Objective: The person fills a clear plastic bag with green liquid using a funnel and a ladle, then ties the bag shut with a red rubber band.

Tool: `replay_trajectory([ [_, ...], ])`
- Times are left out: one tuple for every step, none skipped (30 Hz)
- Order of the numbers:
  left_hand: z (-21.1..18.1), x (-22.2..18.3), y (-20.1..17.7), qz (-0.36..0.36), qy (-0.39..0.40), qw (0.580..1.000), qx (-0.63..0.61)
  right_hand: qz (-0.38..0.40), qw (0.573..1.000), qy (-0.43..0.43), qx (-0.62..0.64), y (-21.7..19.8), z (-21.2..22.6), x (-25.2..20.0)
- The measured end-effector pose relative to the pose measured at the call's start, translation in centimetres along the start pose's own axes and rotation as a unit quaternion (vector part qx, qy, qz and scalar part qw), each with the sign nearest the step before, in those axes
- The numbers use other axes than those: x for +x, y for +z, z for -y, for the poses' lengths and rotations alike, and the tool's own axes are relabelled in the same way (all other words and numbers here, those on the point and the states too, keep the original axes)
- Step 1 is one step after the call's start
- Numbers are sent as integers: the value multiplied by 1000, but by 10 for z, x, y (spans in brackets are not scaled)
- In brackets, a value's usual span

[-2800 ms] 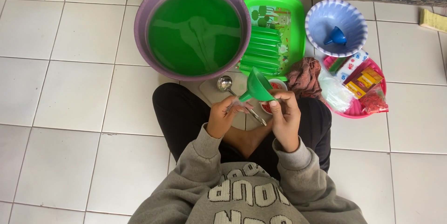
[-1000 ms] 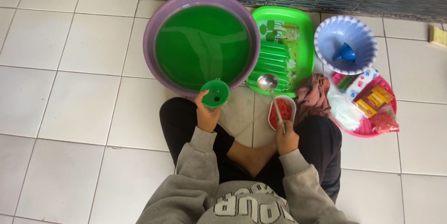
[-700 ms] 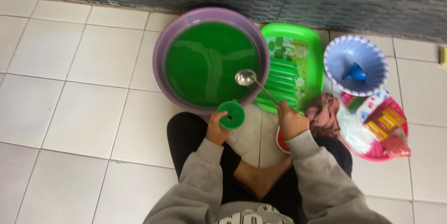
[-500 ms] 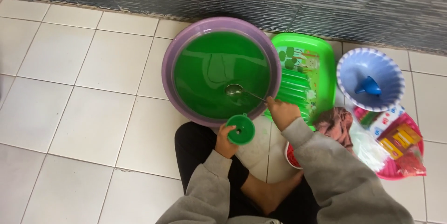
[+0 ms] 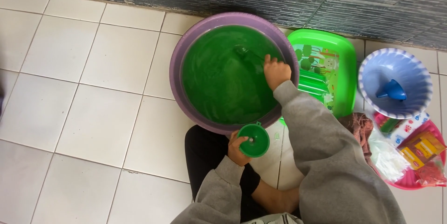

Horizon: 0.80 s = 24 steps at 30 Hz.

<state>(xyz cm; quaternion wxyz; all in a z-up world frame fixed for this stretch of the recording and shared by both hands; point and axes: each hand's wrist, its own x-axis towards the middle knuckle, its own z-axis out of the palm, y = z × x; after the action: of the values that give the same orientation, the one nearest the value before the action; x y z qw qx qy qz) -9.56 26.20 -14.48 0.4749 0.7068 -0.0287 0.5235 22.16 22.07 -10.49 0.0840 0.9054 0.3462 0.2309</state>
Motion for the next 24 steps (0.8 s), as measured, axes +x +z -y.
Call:
replay_trajectory([
  [1, -1, 0, 0, -2, 1000, 1, 1, 1000, -1, 1, -15, -1, 1],
  [1, -2, 0, 3, -3, 1000, 1, 53, 998, 8, 16, -30, -1, 1],
  [1, -3, 1, 4, -4, 1000, 0, 103, 994, 17, 29, -45, -3, 2],
  [2, -2, 2, 2, -5, 1000, 1, 104, 994, 15, 29, -48, -4, -1],
  [2, 0, 2, 3, -7, 1000, -2, 116, 992, 16, 37, -52, -6, -4],
  [2, 1, 3, 4, -9, 1000, -5, 127, 991, 17, 46, -56, -8, -8],
  [2, 2, 2, 3, -8, 1000, -6, 127, 991, 18, 45, -59, -11, -12],
  [1, 3, 2, 5, -9, 1000, -2, 137, 989, 10, 49, -62, -14, -17],
  [1, 5, 2, 7, -11, 1000, 1, 146, 988, 2, 53, -65, -18, -22],
  [0, 6, 1, 7, -9, 1000, -1, 145, 988, 4, 51, -67, -18, -29],
  [0, 7, 1, 11, -7, 1000, 3, 166, 984, -10, 66, -69, -18, -35],
  [0, 9, 1, 14, -4, 1000, 8, 188, 979, -24, 80, -70, -18, -40],
  [-1, 10, 1, 15, -4, 1000, 6, 187, 979, -21, 79, -77, -17, -47],
  [-2, 11, 1, 16, -14, 1000, 4, 202, 974, -51, 84, -83, -15, -53],
  [-3, 11, 1, 16, -25, 1000, 1, 217, 969, -80, 90, -89, -13, -60],
  [-7, 12, 0, 17, -24, 1000, -1, 217, 969, -77, 89, -94, -13, -68],
  [-9, 15, -1, 21, -21, 1000, 9, 227, 964, -95, 100, -99, -13, -72],
  [-10, 19, -1, 25, -17, 999, 19, 238, 958, -113, 111, -103, -12, -76],
  [-6, 15, 0, 24, -15, 999, 19, 236, 959, -113, 109, -107, -12, -80],
  [-2, 11, 1, 22, -14, 1000, 15, 245, 954, -126, 122, -110, -11, -83],
  [1, 7, 1, 20, -13, 1000, 11, 254, 947, -139, 136, -113, -10, -87],
  [0, 7, 1, 20, -13, 1000, 10, 254, 948, -139, 136, -119, -11, -87],
  [-1, 7, 0, 21, -13, 1000, 12, 268, 940, -141, 157, -124, -10, -86],
  [-1, 8, 0, 22, -14, 1000, 13, 281, 932, -144, 179, -128, -10, -85],
])
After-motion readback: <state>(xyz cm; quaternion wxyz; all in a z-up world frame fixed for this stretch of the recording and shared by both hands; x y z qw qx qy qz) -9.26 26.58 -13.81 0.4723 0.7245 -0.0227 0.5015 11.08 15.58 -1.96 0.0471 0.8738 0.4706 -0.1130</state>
